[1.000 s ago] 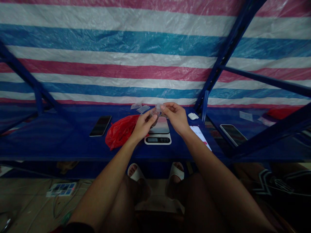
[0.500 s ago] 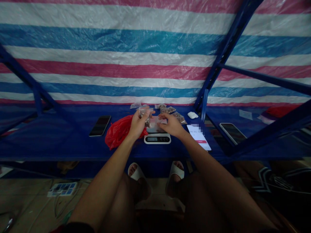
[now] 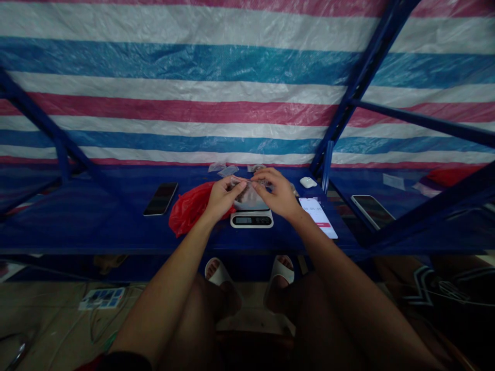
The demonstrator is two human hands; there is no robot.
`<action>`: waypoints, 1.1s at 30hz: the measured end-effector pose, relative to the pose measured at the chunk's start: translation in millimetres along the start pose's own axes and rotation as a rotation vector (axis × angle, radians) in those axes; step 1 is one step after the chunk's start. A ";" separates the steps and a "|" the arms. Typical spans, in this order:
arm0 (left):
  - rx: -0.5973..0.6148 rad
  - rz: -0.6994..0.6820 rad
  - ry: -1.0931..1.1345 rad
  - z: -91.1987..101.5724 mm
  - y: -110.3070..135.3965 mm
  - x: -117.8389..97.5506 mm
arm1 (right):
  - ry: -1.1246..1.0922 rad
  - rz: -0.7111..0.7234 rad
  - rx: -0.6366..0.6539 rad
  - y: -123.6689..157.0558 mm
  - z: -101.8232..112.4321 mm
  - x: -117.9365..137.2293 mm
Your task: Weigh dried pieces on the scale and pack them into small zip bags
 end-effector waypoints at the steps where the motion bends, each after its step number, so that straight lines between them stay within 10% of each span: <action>1: 0.006 0.010 0.000 -0.1 0.2 0.5 | 0.003 0.010 0.022 0.0 -1.4 1.6; 15: -0.031 0.015 0.095 -0.3 4.5 -4.4 | -0.309 -0.320 0.007 4.6 -8.7 -17.2; 33: -0.012 0.056 0.201 -12.7 1.4 -2.0 | -0.331 -0.289 -0.052 3.6 -4.0 -14.6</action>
Point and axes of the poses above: each hand's wrist, its own y-axis away from the middle knuckle, its own z-axis out of the back of the hand, x = y × z, the point moved 5 cm from there along -y, towards the middle knuckle, and after that the axes turned 6 degrees about x, right-handed, at the moved point
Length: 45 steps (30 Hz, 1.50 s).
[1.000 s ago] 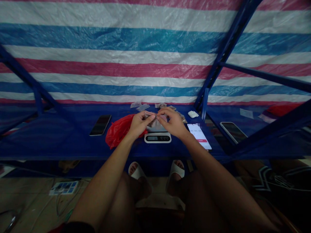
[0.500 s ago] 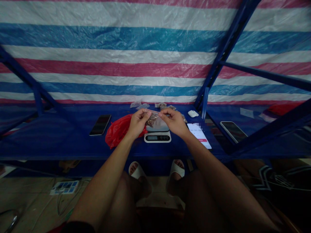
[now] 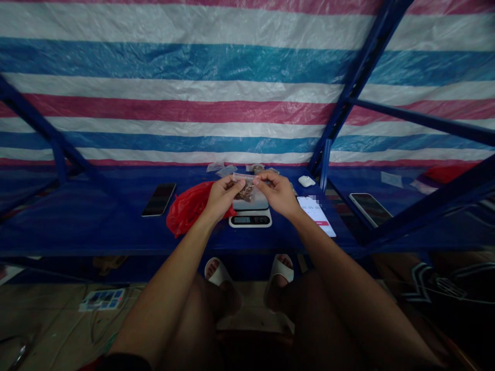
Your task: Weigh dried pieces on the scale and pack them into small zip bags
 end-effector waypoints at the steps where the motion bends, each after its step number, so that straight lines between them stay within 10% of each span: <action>1: -0.001 -0.002 -0.001 0.1 -0.4 -0.1 | 0.016 0.027 -0.003 -0.5 1.4 1.7; 45: -0.113 -0.068 -0.151 3.1 4.3 -16.3 | 0.038 0.011 0.049 4.2 -2.6 5.7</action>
Point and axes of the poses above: each hand's wrist, its own y-axis away from the middle knuckle, its own z-axis out of the back of the hand, x = y × z, the point moved 5 cm from there along -y, towards the middle knuckle, and after that the axes turned 6 degrees about x, right-handed, at the moved point
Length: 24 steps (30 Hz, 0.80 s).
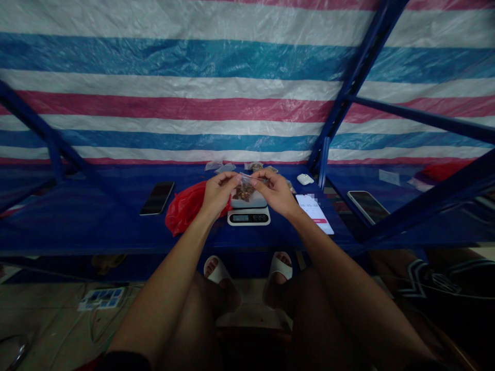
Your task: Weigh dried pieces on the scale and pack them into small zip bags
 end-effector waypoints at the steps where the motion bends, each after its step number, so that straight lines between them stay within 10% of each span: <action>1: 0.010 -0.004 -0.017 -2.3 0.3 -1.2 | 0.009 0.012 0.003 -0.4 -1.3 1.8; 24: 0.089 -0.030 -0.095 -10.7 3.9 -12.6 | 0.089 0.054 0.026 -1.0 1.3 15.7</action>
Point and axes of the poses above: each hand's wrist, its own y-axis away from the middle knuckle, its own z-axis out of the back of the hand, x = y × z, the point moved 5 cm from there along -y, towards the middle knuckle, and after that the axes turned 6 degrees about x, right-handed, at the moved point
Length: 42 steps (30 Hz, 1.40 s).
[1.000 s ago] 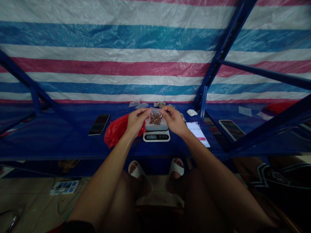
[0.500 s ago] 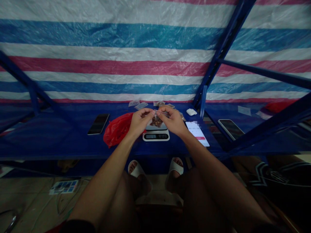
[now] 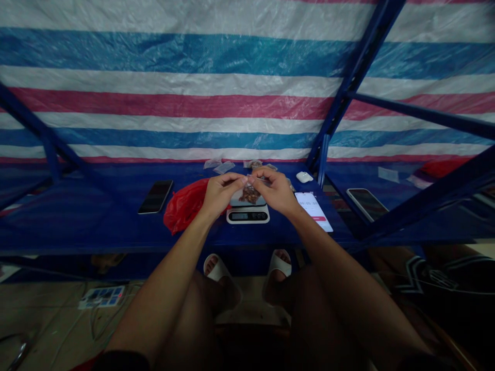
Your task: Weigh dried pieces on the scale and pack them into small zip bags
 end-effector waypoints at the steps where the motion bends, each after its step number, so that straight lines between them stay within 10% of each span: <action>1: -0.002 0.004 0.003 -0.4 -0.1 0.7 | -0.001 0.002 0.003 0.2 -0.2 0.5; 32: -0.116 -0.098 -0.228 12.1 -5.8 -18.5 | 0.025 -0.198 -0.046 6.0 26.8 -11.1; 39: 0.160 0.202 -0.897 65.0 14.7 -49.7 | 0.130 -0.206 -0.295 0.6 77.1 -37.9; 42: -0.033 0.154 -1.257 99.4 29.1 -71.7 | 0.351 -0.233 -0.326 -2.8 89.0 -49.5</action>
Point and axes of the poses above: each hand's wrist, its own y-axis away from the middle knuckle, its own z-axis out of the back of the hand, x = y × z, the point moved 5 cm from there along -y, towards the middle knuckle, and after that the axes turned 6 degrees about x, right-handed, at the moved point
